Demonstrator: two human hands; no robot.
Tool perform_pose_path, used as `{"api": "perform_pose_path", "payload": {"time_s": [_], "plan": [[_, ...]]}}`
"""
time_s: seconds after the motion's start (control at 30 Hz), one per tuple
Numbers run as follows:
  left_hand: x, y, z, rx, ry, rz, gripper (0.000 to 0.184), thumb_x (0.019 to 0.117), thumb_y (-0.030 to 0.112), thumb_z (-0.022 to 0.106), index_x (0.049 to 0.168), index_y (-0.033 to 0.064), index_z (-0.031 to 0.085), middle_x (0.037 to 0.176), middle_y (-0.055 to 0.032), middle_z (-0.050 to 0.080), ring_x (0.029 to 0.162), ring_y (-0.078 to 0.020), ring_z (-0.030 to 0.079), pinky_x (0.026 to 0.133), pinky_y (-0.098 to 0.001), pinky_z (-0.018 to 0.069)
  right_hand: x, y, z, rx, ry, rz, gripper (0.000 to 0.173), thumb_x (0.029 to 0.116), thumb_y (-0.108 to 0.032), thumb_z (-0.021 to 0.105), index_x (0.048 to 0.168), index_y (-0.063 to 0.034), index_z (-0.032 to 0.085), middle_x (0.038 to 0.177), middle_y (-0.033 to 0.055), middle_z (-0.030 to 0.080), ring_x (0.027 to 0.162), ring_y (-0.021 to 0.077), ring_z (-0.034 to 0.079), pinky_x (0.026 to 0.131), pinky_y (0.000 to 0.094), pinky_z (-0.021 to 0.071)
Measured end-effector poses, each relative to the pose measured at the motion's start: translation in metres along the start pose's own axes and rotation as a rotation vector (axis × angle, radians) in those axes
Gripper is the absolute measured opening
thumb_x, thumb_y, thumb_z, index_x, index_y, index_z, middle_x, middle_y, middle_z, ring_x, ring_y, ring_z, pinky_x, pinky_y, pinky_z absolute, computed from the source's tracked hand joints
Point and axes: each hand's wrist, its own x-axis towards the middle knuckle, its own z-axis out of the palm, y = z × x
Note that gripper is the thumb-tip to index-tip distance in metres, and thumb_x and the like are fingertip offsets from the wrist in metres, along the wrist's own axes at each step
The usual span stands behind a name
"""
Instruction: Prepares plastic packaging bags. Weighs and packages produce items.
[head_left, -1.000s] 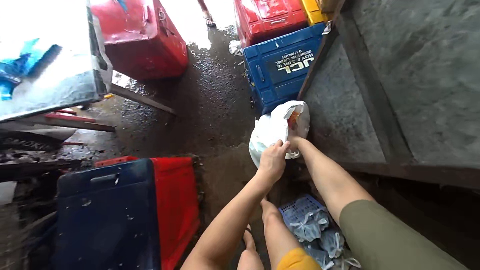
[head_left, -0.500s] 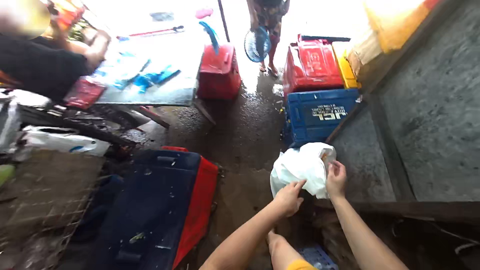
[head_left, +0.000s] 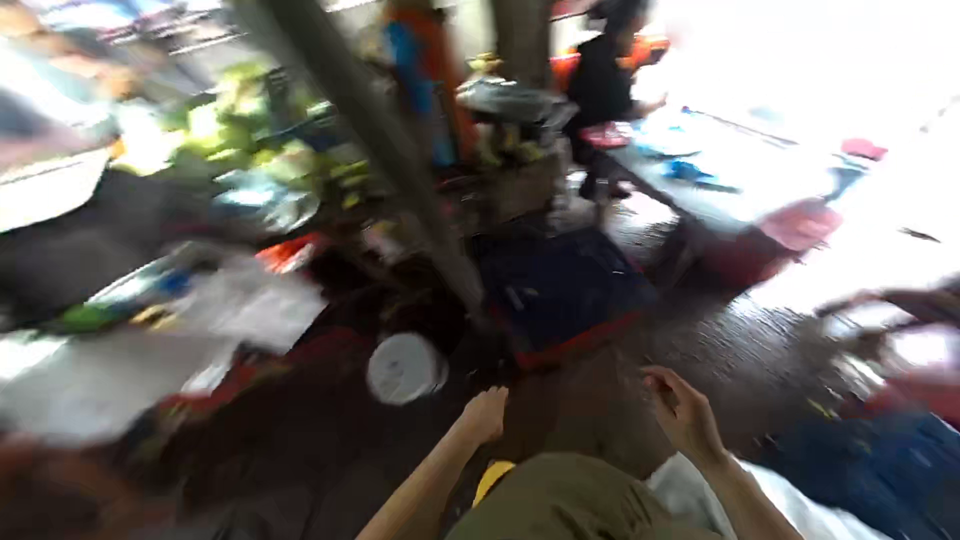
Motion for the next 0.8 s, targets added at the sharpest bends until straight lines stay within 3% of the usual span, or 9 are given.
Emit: {"api": "perform_pose_path", "payload": {"time_s": [0.1, 0.27, 0.33, 0.43, 0.53, 0.67, 0.8], "plan": [[-0.064, -0.106, 0.022, -0.214, 0.097, -0.199, 0.056, 0.0859, 0.001, 0.067, 0.140, 0.0036, 0.053, 0.142, -0.0241, 0.054, 0.125, -0.0461, 0.057, 0.096, -0.0656, 0.0498, 0.033, -0.070, 0.085, 0.093, -0.159, -0.246, 0.029, 0.0988, -0.017, 0.054, 0.113, -0.0011, 0.073, 0.093, 0.0106, 0.075, 0.082, 0.0217, 0.073, 0.079, 0.0410, 0.0614], [-0.158, -0.230, 0.085, -0.484, 0.187, -0.448, 0.050, 0.0916, 0.013, 0.068, 0.139, 0.0052, 0.055, 0.143, -0.0240, 0.053, 0.128, -0.0446, 0.055, 0.101, -0.0634, 0.0484, 0.052, -0.192, 0.221, 0.184, -0.694, -0.503, 0.028, 0.0959, -0.013, 0.059, 0.118, -0.0080, 0.075, 0.105, 0.0090, 0.076, 0.096, 0.0264, 0.073, 0.091, 0.0514, 0.0575], [-0.185, -0.259, 0.113, -0.600, 0.219, -0.545, 0.051, 0.0921, 0.014, 0.070, 0.140, 0.0044, 0.055, 0.143, -0.0250, 0.053, 0.129, -0.0444, 0.055, 0.102, -0.0625, 0.0480, 0.053, -0.239, 0.264, 0.161, -0.890, -0.670, 0.027, 0.0957, -0.010, 0.061, 0.119, -0.0080, 0.074, 0.106, 0.0096, 0.077, 0.097, 0.0276, 0.073, 0.093, 0.0527, 0.0552], [-0.210, -0.288, 0.155, -0.777, 0.239, -0.630, 0.052, 0.0982, 0.020, 0.066, 0.144, 0.0026, 0.051, 0.144, -0.0265, 0.052, 0.131, -0.0430, 0.055, 0.107, -0.0598, 0.0456, 0.054, -0.295, 0.322, 0.123, -1.044, -0.935, 0.024, 0.0989, -0.012, 0.058, 0.117, -0.0083, 0.074, 0.100, 0.0100, 0.077, 0.093, 0.0276, 0.074, 0.090, 0.0516, 0.0568], [-0.219, -0.303, 0.184, -0.964, 0.240, -0.691, 0.054, 0.0999, 0.024, 0.064, 0.147, 0.0017, 0.049, 0.145, -0.0263, 0.052, 0.135, -0.0404, 0.052, 0.112, -0.0571, 0.0422, 0.065, -0.344, 0.373, 0.020, -1.276, -0.988, 0.028, 0.1025, -0.014, 0.053, 0.123, -0.0064, 0.071, 0.104, 0.0150, 0.076, 0.099, 0.0325, 0.073, 0.095, 0.0547, 0.0532], [-0.228, -0.332, 0.199, -1.133, 0.330, -0.774, 0.050, 0.1002, 0.027, 0.063, 0.143, 0.0034, 0.054, 0.141, -0.0229, 0.058, 0.133, -0.0366, 0.055, 0.112, -0.0554, 0.0426, 0.082, -0.398, 0.452, -0.026, -1.436, -0.992, 0.031, 0.1033, -0.017, 0.052, 0.127, -0.0054, 0.069, 0.107, 0.0188, 0.074, 0.104, 0.0364, 0.071, 0.097, 0.0566, 0.0520], [-0.241, -0.402, 0.188, -1.151, 0.498, -0.956, 0.052, 0.0995, 0.030, 0.063, 0.144, 0.0057, 0.053, 0.142, -0.0207, 0.058, 0.132, -0.0359, 0.057, 0.110, -0.0572, 0.0447, 0.095, -0.455, 0.533, 0.067, -1.433, -0.984, 0.031, 0.1016, -0.016, 0.054, 0.125, -0.0039, 0.070, 0.107, 0.0193, 0.074, 0.104, 0.0363, 0.071, 0.097, 0.0545, 0.0529]]}}
